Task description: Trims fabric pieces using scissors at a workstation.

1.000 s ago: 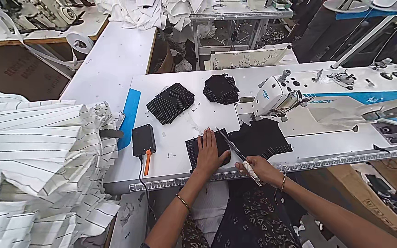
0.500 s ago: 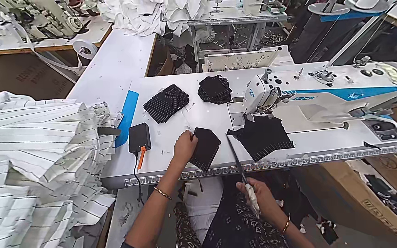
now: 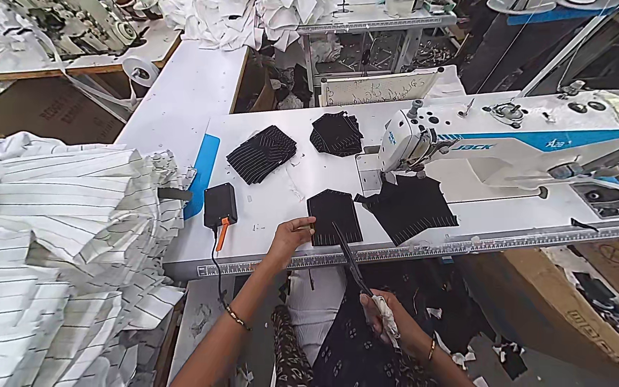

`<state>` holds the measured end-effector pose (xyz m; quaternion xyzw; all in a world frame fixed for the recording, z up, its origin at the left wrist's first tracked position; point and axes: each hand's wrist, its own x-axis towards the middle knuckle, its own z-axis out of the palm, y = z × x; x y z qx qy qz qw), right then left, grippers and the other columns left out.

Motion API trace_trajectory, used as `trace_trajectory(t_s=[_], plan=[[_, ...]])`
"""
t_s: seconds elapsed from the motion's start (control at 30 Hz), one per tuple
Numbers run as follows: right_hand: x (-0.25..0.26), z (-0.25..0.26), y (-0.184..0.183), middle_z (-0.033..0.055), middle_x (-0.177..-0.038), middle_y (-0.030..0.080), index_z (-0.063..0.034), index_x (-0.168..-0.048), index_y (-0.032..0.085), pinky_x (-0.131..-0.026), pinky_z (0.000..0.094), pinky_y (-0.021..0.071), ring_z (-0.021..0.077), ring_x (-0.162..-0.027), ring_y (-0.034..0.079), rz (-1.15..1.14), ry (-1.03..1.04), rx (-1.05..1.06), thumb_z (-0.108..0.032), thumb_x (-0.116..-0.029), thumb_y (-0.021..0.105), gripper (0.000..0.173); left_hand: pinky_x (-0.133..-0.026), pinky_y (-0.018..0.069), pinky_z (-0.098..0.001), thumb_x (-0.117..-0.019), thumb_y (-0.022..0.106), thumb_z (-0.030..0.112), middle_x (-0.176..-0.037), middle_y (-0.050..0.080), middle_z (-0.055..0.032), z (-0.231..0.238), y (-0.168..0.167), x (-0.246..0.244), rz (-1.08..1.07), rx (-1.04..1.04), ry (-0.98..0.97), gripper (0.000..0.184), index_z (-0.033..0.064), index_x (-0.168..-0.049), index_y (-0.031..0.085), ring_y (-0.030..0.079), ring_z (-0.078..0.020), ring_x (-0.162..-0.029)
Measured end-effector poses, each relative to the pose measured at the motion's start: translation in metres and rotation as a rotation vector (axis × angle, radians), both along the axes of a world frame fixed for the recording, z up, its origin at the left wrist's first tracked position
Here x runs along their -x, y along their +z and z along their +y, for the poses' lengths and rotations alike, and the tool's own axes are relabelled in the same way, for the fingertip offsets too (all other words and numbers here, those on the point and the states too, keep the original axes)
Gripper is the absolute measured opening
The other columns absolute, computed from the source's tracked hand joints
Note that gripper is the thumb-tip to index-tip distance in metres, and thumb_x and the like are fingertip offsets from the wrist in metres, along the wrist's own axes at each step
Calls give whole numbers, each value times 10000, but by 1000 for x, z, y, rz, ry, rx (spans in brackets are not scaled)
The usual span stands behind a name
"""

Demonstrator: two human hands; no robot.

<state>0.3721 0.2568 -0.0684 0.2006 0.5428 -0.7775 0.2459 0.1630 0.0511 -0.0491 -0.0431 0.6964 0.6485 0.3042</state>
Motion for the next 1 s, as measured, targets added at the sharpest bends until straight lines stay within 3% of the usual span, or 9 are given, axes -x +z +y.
trace_trajectory(t_s=[0.13, 0.27, 0.6, 0.83, 1.0], plan=[[-15, 5, -14, -100, -604, 523, -169, -871, 570, -440, 138, 427, -9, -466, 503, -2, 38, 90, -494, -976, 619, 345, -805, 586, -284, -935, 647, -85, -1133, 693, -144, 7, 0, -9, -76, -107, 194, 330, -80, -1263, 613, 697, -141, -867], [-19, 6, -13, -131, -601, 515, -189, -915, 554, -467, 139, 437, -20, -481, 509, -4, 142, 76, -501, -945, 656, 330, -809, 595, -285, -929, 656, -85, -1099, 706, -135, 14, -1, -16, -102, -137, 222, 325, -83, -1252, 619, 708, -141, -858], [7, -8, -18, -103, -635, 498, -168, -910, 549, -517, 201, 433, 12, -517, 489, 41, 195, -239, -522, -911, 702, 385, -813, 602, -285, -912, 685, -77, -1099, 734, -132, 20, -8, -28, 27, -147, 225, 354, -82, -1263, 639, 718, -130, -836], [4, -10, -27, -101, -558, 469, -169, -773, 554, -483, 208, 397, 13, -469, 456, 90, 133, -328, -502, -892, 738, 399, -834, 586, -266, -937, 634, -87, -1219, 705, -140, 23, -14, -33, 75, -180, 242, 368, -87, -1305, 615, 710, -111, -874], [4, -15, -26, -89, -555, 522, -166, -802, 569, -473, 203, 452, 25, -458, 515, 63, 100, -253, -465, -922, 717, 355, -836, 581, -258, -940, 628, -84, -1267, 687, -142, 26, -18, -34, 109, -187, 244, 414, -83, -1351, 585, 705, -97, -874]])
